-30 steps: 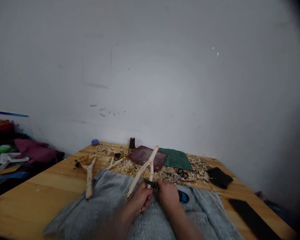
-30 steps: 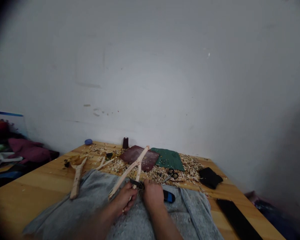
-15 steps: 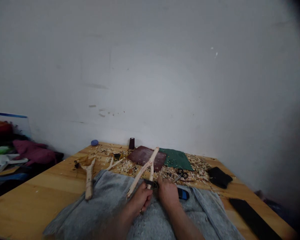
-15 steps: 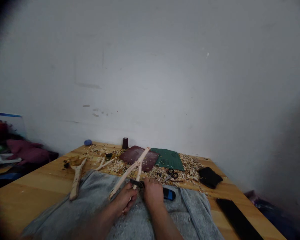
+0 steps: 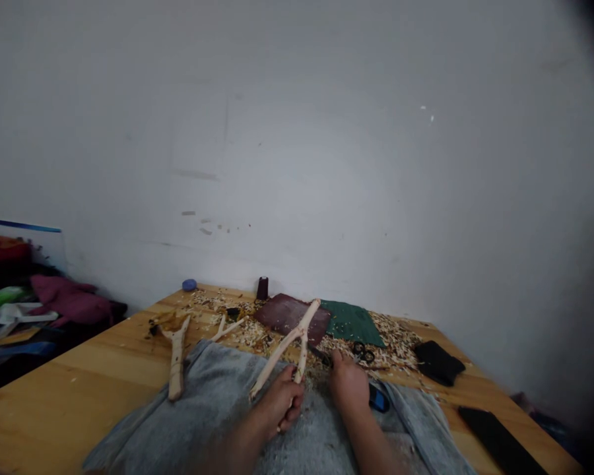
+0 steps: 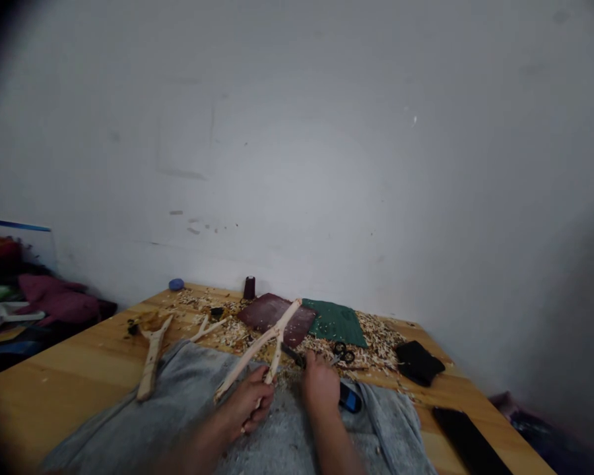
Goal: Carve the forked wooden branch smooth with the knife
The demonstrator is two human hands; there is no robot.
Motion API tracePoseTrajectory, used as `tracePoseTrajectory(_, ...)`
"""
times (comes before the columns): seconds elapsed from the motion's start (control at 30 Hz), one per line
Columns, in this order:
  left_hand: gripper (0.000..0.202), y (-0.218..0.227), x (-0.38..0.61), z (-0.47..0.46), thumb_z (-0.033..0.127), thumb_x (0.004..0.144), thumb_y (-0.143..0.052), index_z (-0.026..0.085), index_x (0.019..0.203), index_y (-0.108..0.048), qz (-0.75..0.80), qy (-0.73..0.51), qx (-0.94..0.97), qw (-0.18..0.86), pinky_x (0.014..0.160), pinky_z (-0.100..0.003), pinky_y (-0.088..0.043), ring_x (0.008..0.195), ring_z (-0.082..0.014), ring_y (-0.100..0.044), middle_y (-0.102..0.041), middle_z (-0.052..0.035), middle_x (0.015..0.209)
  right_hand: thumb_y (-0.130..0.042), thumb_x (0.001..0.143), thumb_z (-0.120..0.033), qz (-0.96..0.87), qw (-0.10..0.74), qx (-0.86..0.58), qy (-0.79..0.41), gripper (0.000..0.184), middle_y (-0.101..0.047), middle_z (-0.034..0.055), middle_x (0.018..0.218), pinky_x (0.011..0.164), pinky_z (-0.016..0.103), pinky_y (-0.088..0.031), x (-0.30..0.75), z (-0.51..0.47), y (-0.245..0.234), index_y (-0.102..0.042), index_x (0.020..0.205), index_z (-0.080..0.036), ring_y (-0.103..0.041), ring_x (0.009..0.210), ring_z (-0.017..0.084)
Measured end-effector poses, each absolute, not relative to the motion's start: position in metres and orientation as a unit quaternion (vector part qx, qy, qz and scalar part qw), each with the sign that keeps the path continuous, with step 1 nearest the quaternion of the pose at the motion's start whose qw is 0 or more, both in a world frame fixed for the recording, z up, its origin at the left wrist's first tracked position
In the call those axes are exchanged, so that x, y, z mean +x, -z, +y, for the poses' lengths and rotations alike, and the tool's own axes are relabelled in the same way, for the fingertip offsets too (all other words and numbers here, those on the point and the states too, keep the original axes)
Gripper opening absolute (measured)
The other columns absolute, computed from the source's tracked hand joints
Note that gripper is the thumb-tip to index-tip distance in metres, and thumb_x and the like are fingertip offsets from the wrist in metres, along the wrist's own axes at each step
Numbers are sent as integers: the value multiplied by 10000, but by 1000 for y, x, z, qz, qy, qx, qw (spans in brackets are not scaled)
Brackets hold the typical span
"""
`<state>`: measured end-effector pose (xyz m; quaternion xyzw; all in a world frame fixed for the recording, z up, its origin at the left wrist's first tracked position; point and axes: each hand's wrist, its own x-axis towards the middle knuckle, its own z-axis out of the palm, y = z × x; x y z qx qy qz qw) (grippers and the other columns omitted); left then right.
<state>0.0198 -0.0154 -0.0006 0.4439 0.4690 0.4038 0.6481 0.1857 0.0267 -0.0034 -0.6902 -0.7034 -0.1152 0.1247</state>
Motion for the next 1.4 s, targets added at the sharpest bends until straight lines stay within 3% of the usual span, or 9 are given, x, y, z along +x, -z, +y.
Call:
tracePoseTrajectory(0.17, 222, 5, 19, -11, 303, 709, -580, 257, 771, -371, 476, -408, 424, 653, 361, -191, -32, 306, -38, -251, -416, 120, 482, -437, 859, -70, -773, 129, -613, 100, 274, -700, 66, 932, 719, 253, -425, 159, 7, 5, -629, 996, -209, -665, 863, 193)
tracePoseTrajectory(0.53, 260, -1, 17, -16, 270, 642, -585, 258, 845, -423, 442, -385, 424, 690, 381, -184, -39, 308, -29, -228, -409, 122, 491, -402, 888, -80, -708, 124, -689, 95, 282, -711, 87, 915, 664, 250, -414, 178, 23, 1, -613, 1036, -194, -685, 818, 197)
tracePoseTrajectory(0.7, 263, -1, 18, -15, 258, 627, -560, 260, 830, -394, 436, -400, 424, 686, 378, -179, -27, 300, -26, -214, -389, 131, 493, -475, 861, -95, -754, 148, -634, 81, 242, -706, 56, 933, 720, 239, -402, 170, 14, 5, -622, 1012, -213, -664, 869, 179)
tracePoseTrajectory(1.07, 263, -1, 14, -12, 273, 647, -590, 259, 820, -392, 428, -385, 421, 701, 384, -187, -1, 304, -18, -217, -391, 130, 506, -407, 879, -66, -748, 134, -642, 103, 279, -703, 91, 951, 749, 258, -421, 165, 19, 3, -627, 995, -191, -664, 910, 202)
tracePoseTrajectory(1.27, 309, -3, 12, -15, 292, 624, -644, 248, 858, -446, 413, -358, 417, 726, 373, -188, -6, 304, -21, -209, -401, 124, 500, -362, 907, -83, -686, 122, -711, 94, 307, -708, 114, 923, 641, 259, -428, 188, 36, 2, -610, 1061, -178, -696, 795, 208)
tracePoseTrajectory(1.4, 300, -3, 13, -15, 285, 613, -617, 251, 851, -437, 413, -381, 410, 718, 368, -188, -10, 304, -24, -214, -390, 129, 496, -404, 885, -78, -703, 134, -691, 96, 300, -713, 84, 919, 653, 244, -418, 188, 30, 3, -619, 1052, -204, -693, 819, 194)
